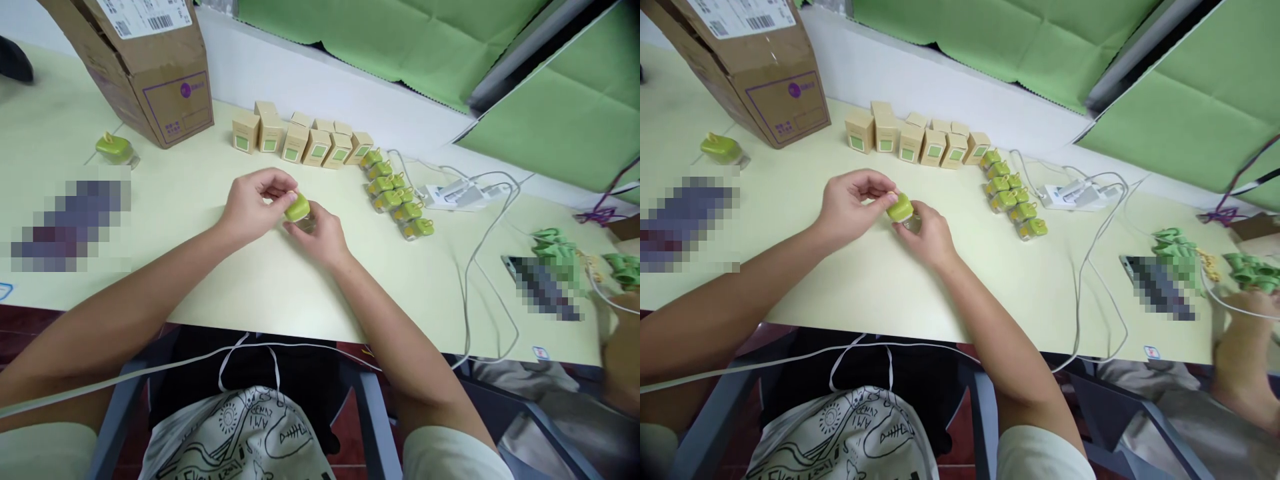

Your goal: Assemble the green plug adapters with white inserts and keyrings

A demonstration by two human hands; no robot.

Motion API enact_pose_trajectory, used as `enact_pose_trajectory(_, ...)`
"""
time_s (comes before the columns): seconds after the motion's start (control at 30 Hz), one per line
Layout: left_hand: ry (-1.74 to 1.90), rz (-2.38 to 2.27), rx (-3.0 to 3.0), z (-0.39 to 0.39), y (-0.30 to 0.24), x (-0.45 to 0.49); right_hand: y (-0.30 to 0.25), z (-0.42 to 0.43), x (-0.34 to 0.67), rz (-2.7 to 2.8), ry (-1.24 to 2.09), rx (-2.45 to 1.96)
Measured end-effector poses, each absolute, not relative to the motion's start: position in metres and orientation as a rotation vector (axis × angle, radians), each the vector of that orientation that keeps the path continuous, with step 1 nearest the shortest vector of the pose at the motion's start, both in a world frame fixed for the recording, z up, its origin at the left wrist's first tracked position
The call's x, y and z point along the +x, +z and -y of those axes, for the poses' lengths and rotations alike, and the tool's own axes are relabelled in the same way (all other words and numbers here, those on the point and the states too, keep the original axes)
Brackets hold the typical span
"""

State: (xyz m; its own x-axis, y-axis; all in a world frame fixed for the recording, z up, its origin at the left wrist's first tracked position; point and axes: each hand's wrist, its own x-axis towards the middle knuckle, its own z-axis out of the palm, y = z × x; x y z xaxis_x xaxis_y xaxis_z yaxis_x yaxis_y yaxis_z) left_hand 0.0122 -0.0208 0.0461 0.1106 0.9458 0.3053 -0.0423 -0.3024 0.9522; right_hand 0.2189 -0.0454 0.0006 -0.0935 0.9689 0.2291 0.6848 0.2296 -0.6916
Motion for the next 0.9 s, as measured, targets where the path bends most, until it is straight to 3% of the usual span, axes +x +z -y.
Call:
enact_pose_trajectory(0.33, 1.366, -0.952, 1.107, 0.012, 0.048, 0.012, -0.007, 0.026, 0.257, 1.863, 0.113, -1.789)
enact_pose_trajectory(0.53, 1.325, -0.965, 1.013, 0.011, 0.043, 0.013, 0.015, 0.042, 0.247, 1.806, -0.084, -1.625)
enact_pose_trajectory(0.63, 1.322, -0.956, 0.978, 0.009, 0.041, 0.013, 0.022, 0.05, 0.236, 1.745, 0.037, -1.568)
enact_pose_trajectory(0.77, 1.291, -0.936, 0.965, 0.008, 0.039, 0.013, 0.025, 0.053, 0.23, 1.443, 0.475, -1.577)
enact_pose_trajectory(0.9, 1.277, -0.897, 0.944, 0.009, 0.038, 0.013, 0.026, 0.056, 0.229, 1.435, 0.422, -1.567)
